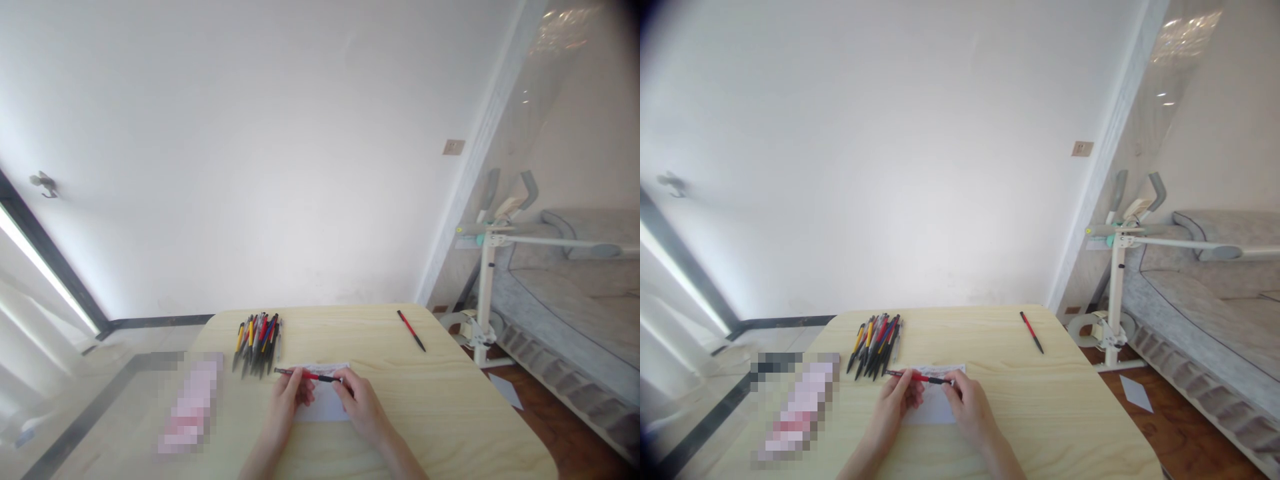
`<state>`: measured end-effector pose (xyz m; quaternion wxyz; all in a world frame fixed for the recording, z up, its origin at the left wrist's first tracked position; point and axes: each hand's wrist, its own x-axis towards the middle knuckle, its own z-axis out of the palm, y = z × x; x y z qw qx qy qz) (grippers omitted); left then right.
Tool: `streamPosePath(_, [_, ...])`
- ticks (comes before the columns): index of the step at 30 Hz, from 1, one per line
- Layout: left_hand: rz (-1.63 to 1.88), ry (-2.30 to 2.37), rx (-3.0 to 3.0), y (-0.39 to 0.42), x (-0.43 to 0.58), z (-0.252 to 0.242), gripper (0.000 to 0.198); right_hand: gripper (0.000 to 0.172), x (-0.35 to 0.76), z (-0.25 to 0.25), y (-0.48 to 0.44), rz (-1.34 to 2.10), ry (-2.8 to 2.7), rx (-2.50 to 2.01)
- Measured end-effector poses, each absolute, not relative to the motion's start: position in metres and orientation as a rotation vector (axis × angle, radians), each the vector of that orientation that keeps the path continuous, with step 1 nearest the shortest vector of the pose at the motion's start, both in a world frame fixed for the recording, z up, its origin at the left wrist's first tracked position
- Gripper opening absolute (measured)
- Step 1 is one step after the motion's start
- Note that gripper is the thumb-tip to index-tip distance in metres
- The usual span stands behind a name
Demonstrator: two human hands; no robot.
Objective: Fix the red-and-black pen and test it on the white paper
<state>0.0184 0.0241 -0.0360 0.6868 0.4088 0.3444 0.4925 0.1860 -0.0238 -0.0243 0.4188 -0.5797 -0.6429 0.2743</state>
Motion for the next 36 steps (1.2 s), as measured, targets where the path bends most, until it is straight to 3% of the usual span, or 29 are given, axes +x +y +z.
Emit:
streamPosePath(16, [1.112,0.781,0.928,0.0257,0.0191,-0.0378,0.033,0.028,0.1846,-0.0184,-0.0241,0.701,-1.666,-1.454])
streamPosePath(29, [1.125,0.768,0.95,0.0243,0.0184,-0.0369,0.03,0.04,0.1847,-0.0232,-0.0233,0.72,-1.67,-1.488])
streamPosePath(36, [1.154,0.764,0.877,0.0253,0.0189,-0.0383,0.03,0.024,0.1853,-0.0235,-0.0236,0.705,-1.639,-1.472])
